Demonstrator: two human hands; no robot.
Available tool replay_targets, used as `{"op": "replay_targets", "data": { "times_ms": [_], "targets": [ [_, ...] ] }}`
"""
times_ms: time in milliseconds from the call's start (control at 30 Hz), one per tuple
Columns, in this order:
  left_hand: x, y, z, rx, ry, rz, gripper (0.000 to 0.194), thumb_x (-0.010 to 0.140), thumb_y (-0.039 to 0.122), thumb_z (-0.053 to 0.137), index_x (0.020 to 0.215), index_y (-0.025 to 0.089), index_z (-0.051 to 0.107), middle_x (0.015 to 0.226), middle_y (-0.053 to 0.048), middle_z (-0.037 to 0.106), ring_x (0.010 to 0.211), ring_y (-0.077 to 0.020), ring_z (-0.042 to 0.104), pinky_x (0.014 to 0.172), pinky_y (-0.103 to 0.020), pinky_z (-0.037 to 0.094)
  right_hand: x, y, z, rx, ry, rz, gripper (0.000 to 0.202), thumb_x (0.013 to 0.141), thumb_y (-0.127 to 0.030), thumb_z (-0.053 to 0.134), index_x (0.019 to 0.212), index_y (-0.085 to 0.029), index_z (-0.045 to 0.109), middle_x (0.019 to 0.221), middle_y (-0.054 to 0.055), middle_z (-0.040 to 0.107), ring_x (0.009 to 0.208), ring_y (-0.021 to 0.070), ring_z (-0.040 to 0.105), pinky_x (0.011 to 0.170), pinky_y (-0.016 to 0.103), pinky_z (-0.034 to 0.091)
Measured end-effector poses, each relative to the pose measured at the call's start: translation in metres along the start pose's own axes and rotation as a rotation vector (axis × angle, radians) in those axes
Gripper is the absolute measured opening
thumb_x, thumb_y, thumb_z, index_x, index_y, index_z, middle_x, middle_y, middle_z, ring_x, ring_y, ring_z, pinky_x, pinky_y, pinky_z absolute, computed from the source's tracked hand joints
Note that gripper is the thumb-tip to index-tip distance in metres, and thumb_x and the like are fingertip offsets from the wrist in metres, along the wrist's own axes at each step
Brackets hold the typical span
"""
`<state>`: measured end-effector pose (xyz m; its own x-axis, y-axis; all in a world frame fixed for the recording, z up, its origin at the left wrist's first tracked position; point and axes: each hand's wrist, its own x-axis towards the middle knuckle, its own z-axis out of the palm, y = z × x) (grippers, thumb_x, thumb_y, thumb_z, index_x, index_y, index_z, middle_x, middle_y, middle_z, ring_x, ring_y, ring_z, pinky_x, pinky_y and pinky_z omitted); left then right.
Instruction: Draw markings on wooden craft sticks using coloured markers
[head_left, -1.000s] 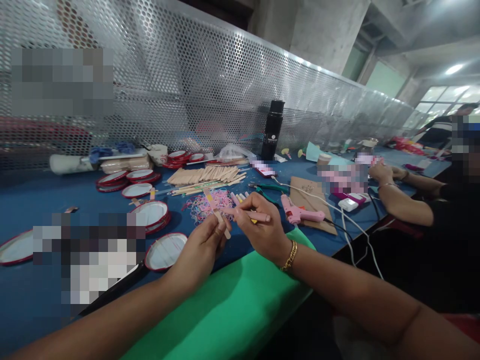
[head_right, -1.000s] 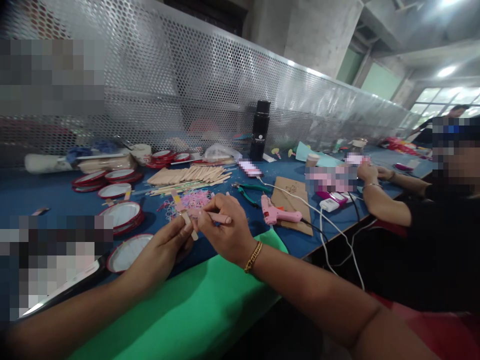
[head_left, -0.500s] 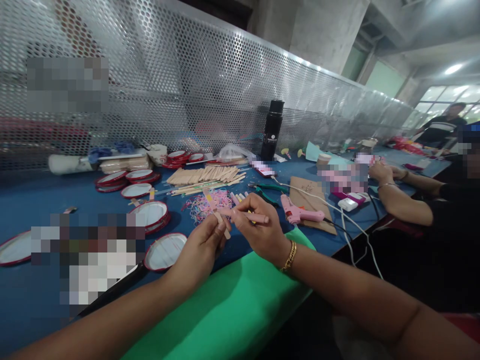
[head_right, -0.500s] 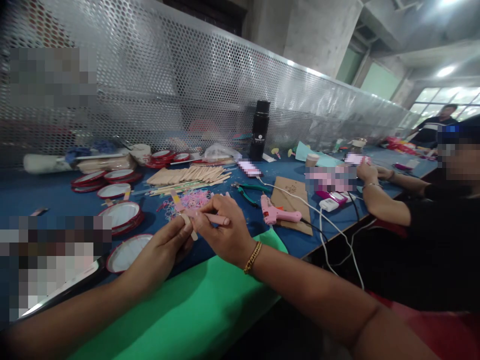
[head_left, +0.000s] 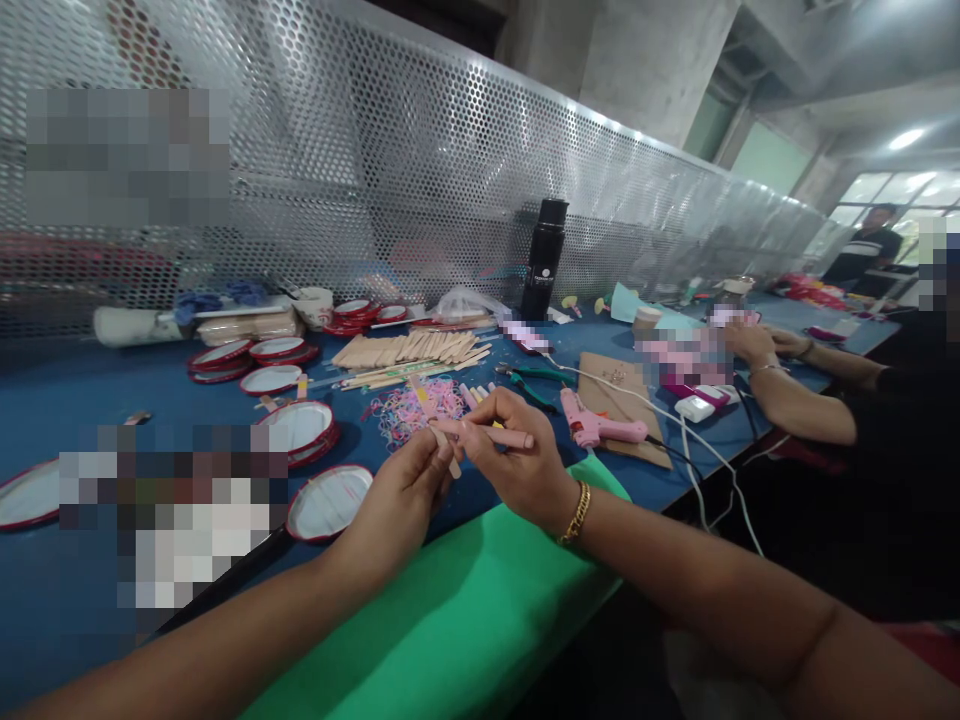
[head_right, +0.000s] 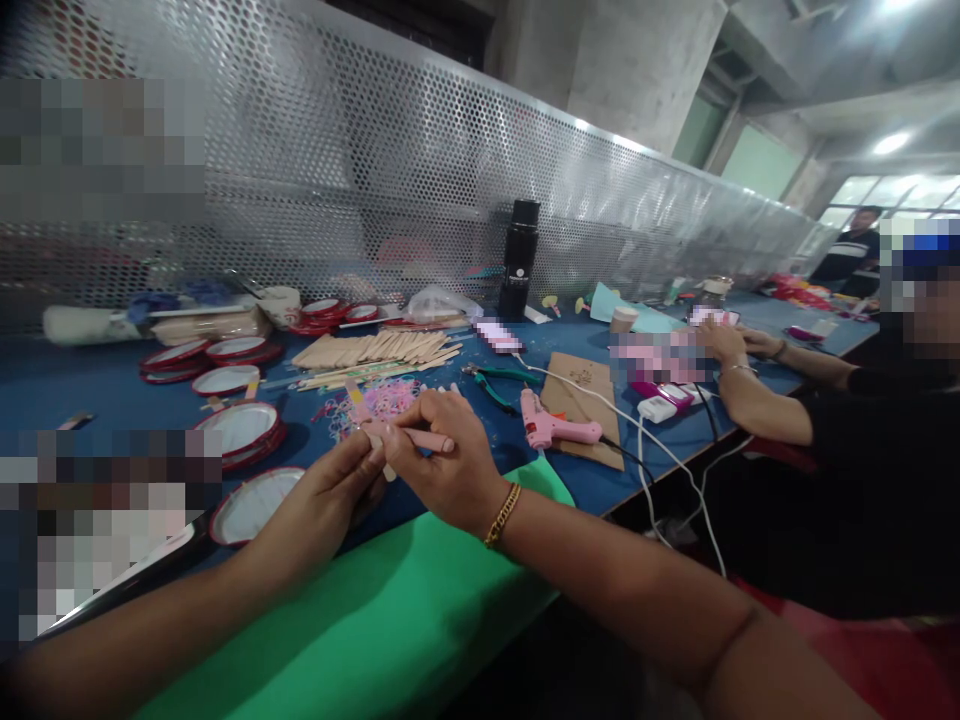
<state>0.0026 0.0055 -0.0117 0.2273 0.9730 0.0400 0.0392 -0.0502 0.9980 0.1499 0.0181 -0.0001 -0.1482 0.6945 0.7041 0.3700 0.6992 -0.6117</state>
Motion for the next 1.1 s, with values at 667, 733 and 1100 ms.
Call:
{"op": "replay_targets", "data": {
  "times_ms": [667, 733, 1100],
  "targets": [
    [0.0012, -0.0051, -0.0027, 0.033, 0.007, 0.026, 0.028, 0.087, 0.045, 0.053, 0.073, 0.021, 0.048, 0.059, 0.007, 0.039, 0.051, -0.0095, 0.034, 0.045, -0.020, 0.027, 0.0004, 0.0017, -0.0010, -0.030, 0.067, 0.011, 0.014, 0.087, -0.026, 0.057, 0.074, -0.020, 0.054, 0.071, -0.002, 0.056, 0.065, 0.0125, 0.052, 0.064, 0.028, 0.041],
    [0.0016, -0.0062, -0.0031, 0.024, 0.006, 0.029, 0.028, 0.087, 0.045, 0.053, 0.073, 0.021, 0.049, 0.059, 0.007, 0.039, 0.052, -0.0095, 0.034, 0.046, -0.020, 0.027, 0.0003, 0.0017, -0.0010, -0.016, 0.054, 0.009, 0.015, 0.088, -0.027, 0.057, 0.075, -0.021, 0.055, 0.072, -0.002, 0.057, 0.066, 0.0128, 0.053, 0.064, 0.028, 0.041],
    [0.0001, -0.0026, -0.0022, 0.031, -0.001, 0.024, 0.027, 0.088, 0.043, 0.052, 0.073, 0.021, 0.047, 0.060, 0.007, 0.039, 0.052, -0.0093, 0.034, 0.047, -0.020, 0.028, 0.0005, 0.0007, -0.0011, -0.009, 0.059, 0.014, 0.014, 0.087, -0.026, 0.056, 0.075, -0.020, 0.055, 0.072, -0.002, 0.058, 0.067, 0.0130, 0.053, 0.064, 0.028, 0.041]
  ]
}}
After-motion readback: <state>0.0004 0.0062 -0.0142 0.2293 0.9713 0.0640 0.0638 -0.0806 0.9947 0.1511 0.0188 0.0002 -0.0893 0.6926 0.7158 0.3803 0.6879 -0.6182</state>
